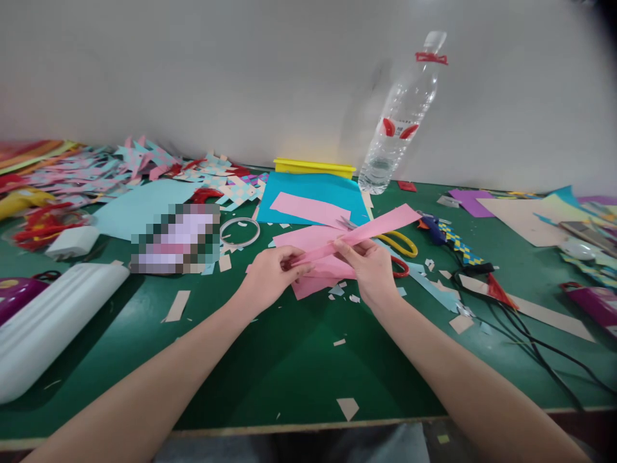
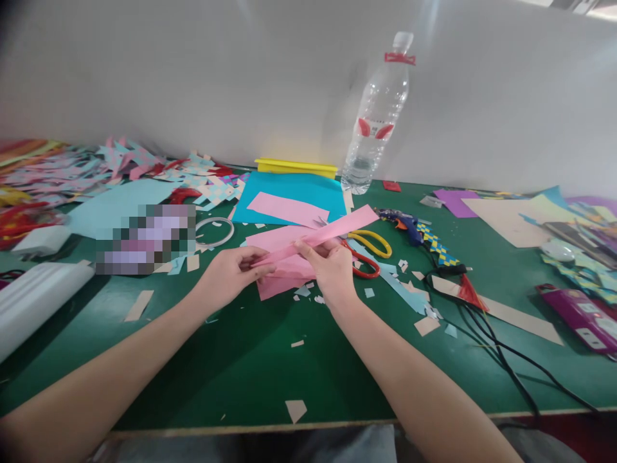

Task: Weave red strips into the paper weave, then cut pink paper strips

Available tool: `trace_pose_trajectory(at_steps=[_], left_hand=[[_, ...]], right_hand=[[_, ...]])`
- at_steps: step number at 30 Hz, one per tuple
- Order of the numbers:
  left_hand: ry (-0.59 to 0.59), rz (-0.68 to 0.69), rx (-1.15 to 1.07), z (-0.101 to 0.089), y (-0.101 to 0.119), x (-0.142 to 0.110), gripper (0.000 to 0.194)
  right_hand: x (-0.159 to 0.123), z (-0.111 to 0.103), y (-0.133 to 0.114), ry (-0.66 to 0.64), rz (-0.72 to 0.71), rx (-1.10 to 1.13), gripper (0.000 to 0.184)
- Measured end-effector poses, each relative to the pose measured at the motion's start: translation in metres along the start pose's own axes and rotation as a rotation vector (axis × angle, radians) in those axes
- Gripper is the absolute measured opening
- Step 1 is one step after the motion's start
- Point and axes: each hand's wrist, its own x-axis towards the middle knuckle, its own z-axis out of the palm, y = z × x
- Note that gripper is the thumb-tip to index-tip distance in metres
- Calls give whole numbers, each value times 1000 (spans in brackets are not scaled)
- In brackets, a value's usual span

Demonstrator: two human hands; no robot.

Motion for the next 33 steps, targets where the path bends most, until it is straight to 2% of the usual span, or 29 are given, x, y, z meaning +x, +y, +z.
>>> trace_pose_trajectory(at_steps=[4, 7, 11, 15, 22, 33], left_hand=[[30, -61, -212, 0, 1, 0, 41], [53, -83, -327, 1, 5, 0, 36], [105, -78, -391, 0, 7, -1, 30], [125, -33, -382, 0, 5, -1, 28], [70, 22, -335, 2, 4, -3, 21], [68, 17, -183, 0, 12, -5, 23]], right_hand=[[1, -2, 0, 37, -37, -34, 25], [0, -1, 0, 56, -55, -27, 24], [-3, 2, -3, -21, -66, -20, 21], [-7, 6, -5, -130, -64, -124, 23], [-10, 7, -5, -153, -166, -223, 14], [-11, 9, -4, -38, -99, -235, 19]])
